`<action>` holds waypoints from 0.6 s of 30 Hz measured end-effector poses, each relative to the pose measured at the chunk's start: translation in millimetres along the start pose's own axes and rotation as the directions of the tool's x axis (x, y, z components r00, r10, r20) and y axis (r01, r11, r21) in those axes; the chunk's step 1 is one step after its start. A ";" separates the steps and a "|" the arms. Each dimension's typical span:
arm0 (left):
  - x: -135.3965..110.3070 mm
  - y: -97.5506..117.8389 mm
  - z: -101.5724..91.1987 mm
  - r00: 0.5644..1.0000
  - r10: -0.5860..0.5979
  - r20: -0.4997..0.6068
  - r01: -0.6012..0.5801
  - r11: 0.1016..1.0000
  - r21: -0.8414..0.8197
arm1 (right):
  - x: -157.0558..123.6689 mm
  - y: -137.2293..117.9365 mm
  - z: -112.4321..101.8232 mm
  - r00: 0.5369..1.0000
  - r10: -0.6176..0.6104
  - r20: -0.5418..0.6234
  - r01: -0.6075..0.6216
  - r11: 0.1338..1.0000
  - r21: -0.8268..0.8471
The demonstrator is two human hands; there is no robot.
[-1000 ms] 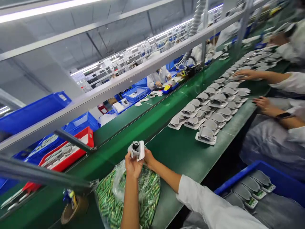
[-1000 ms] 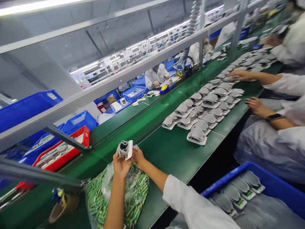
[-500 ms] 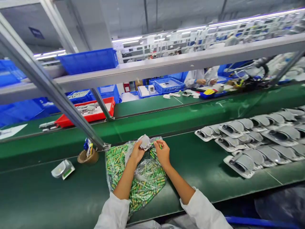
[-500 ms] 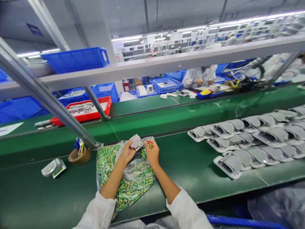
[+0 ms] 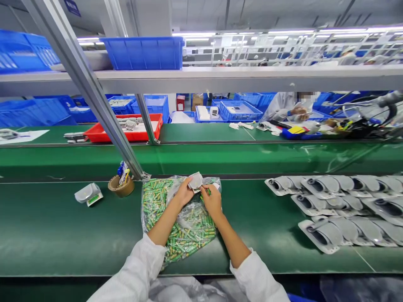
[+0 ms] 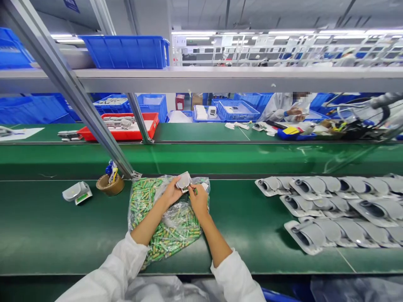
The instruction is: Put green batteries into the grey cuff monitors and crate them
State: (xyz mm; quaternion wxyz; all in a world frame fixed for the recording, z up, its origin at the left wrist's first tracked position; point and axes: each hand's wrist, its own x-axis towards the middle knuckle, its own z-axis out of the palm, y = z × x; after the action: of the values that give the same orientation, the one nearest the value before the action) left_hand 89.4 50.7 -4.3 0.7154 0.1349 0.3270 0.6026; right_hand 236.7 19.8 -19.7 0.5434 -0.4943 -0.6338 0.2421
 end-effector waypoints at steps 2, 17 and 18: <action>-1.0 0.0 0.4 1.000 -0.004 -0.017 0.004 0.999 0.044 | 0.9 -1.6 -1.8 0.999 -0.015 0.031 0.015 1.000 -0.002; -9.6 5.8 3.7 0.998 -0.050 -0.037 0.051 0.998 0.046 | -2.9 -3.6 0.8 0.979 -0.101 0.176 0.121 0.987 -0.105; -9.9 6.8 3.8 0.999 -0.050 -0.018 0.050 0.999 0.015 | -2.7 -0.2 0.4 0.986 -0.078 0.145 0.089 0.994 -0.067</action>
State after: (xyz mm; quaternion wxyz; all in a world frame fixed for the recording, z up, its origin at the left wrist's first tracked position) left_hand 86.0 43.7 5.6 0.7262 0.1266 0.3413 0.5832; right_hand 236.0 17.4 -20.8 0.4881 -0.4685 -0.6996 0.2301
